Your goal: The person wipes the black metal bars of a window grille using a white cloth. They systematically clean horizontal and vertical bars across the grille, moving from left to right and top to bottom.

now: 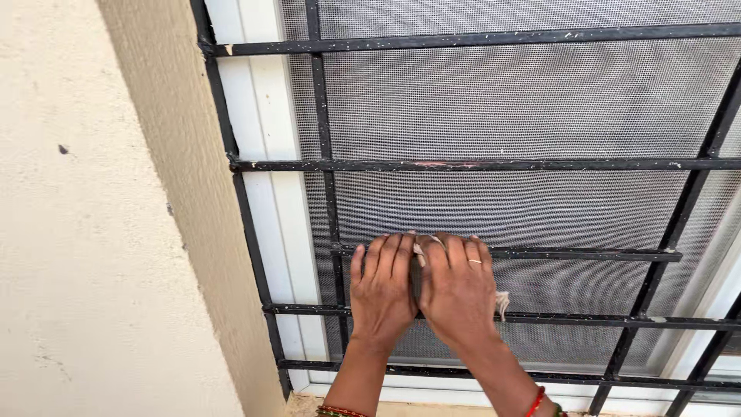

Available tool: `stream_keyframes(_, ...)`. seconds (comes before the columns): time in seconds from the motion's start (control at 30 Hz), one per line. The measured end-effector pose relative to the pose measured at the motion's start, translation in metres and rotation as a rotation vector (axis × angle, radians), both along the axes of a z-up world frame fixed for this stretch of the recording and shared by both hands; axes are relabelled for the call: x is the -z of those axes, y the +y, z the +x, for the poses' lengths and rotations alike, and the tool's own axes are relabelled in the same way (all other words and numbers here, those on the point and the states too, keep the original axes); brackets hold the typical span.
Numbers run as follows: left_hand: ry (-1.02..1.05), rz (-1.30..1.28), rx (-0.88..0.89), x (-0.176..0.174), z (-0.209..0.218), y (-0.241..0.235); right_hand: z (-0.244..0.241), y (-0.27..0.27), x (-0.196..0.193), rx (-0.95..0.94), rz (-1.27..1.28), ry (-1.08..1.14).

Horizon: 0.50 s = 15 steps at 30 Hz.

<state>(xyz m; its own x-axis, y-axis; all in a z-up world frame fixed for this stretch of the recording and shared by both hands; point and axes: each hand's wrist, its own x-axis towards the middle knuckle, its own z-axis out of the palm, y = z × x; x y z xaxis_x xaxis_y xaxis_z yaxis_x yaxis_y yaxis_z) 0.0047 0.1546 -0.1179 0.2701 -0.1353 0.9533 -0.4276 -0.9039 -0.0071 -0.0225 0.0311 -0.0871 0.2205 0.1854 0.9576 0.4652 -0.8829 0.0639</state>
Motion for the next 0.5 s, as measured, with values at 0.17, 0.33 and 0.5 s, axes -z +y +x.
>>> stream_keyframes(0.17,0.056,0.127,0.077,-0.006,-0.013,0.029,0.005,-0.047,0.005,0.059,-0.054,0.041)
stream_keyframes(0.33,0.153,0.185,0.083,0.011,-0.017,0.059,-0.005,-0.125,0.004,0.174,0.023,0.061)
stream_keyframes(0.5,0.321,0.056,-0.075,0.066,-0.026,0.109,-0.001,-0.158,0.02,0.149,0.105,0.056)
